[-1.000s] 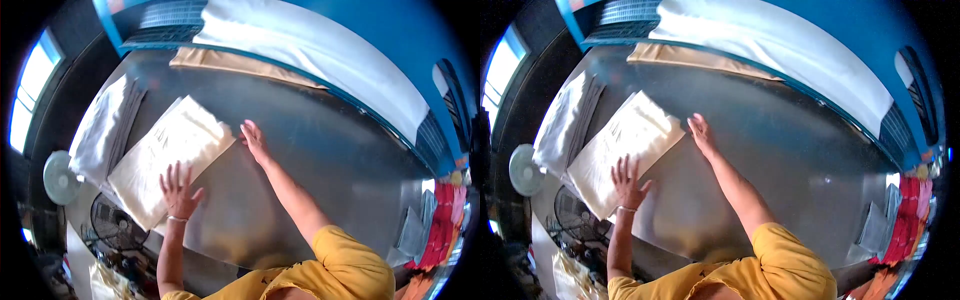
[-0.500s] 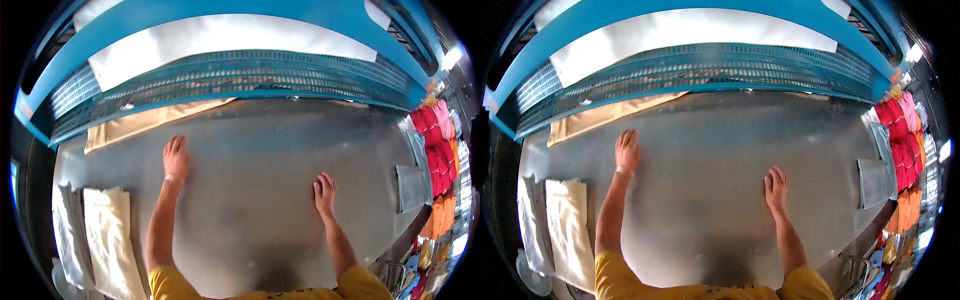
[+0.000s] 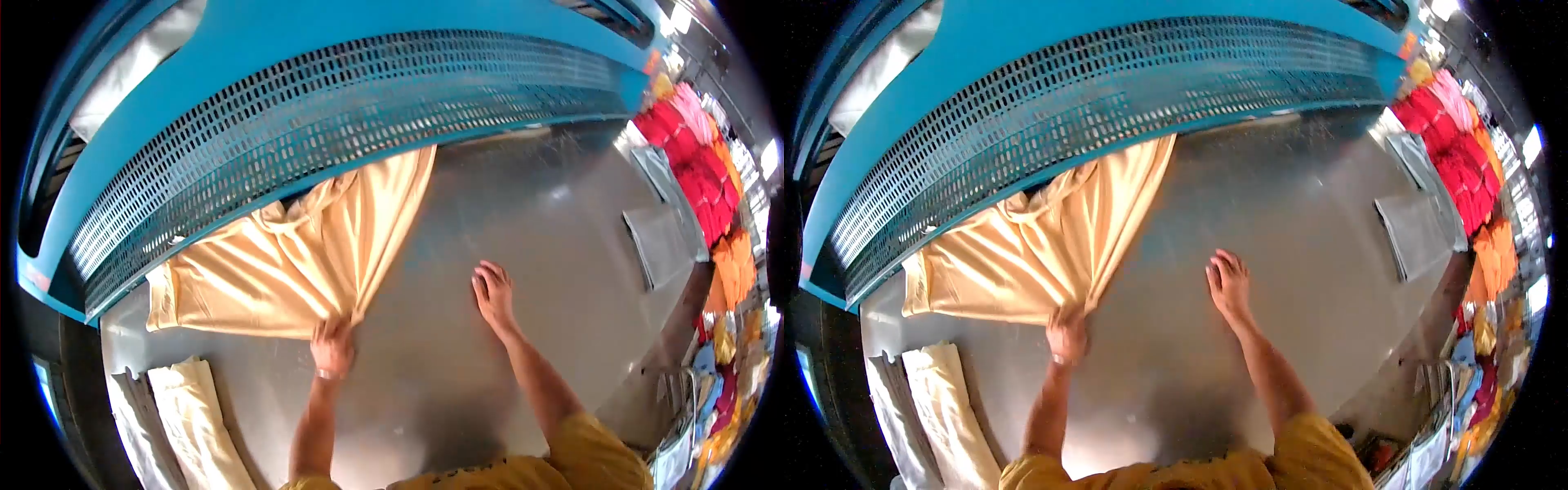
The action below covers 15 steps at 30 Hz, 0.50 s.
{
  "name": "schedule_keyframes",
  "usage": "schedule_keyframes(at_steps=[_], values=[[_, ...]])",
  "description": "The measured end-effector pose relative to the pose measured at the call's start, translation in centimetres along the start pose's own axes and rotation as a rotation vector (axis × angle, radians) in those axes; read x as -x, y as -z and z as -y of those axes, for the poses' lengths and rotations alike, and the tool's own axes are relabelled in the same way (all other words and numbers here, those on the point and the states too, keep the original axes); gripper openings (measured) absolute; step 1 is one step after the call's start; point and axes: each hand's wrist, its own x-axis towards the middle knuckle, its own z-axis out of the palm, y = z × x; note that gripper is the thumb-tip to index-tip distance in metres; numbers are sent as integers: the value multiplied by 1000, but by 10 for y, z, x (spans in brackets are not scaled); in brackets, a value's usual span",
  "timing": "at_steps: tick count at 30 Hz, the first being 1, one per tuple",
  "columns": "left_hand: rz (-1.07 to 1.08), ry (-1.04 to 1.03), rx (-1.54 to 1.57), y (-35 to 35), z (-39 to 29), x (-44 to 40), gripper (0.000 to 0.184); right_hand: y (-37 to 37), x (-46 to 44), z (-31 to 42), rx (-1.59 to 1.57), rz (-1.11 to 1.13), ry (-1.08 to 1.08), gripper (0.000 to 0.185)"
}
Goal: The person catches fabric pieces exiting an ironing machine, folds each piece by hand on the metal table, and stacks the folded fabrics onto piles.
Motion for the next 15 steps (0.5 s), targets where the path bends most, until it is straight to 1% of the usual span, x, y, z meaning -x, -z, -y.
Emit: schedule_keyframes(at_steps=[2,3,5,6,7,8,10,11,12,14,15], values=[[-41,63,-75,41,-21,79,40,1,-3,-5,-415,-18,-288,23],[-24,200,-15,69,-24,116,35,8,-10,-8,-742,-53,-521,24],[-144,412,6,105,-12,184,21,17,-21,-13,-1410,-124,-995,27],[-124,640,172,122,5,222,21,19,-22,-19,-1432,-74,-1012,29],[-16,463,-161,153,2,229,21,18,-25,-27,-1457,-22,-1022,31],[-30,584,-204,168,-1,242,19,16,-26,-37,-1481,33,-1029,33],[-57,565,-411,182,9,274,17,2,-24,-66,-1400,255,-1081,38],[-10,627,-427,182,10,280,14,-3,-24,-81,-1356,376,-1089,40],[30,699,-444,184,3,283,13,5,-23,-85,-1349,324,-964,37],[219,979,-444,171,-10,270,21,30,-14,-77,-1348,282,-704,32],[333,1108,-454,165,-17,263,26,62,-5,-90,-1266,271,-698,32]])
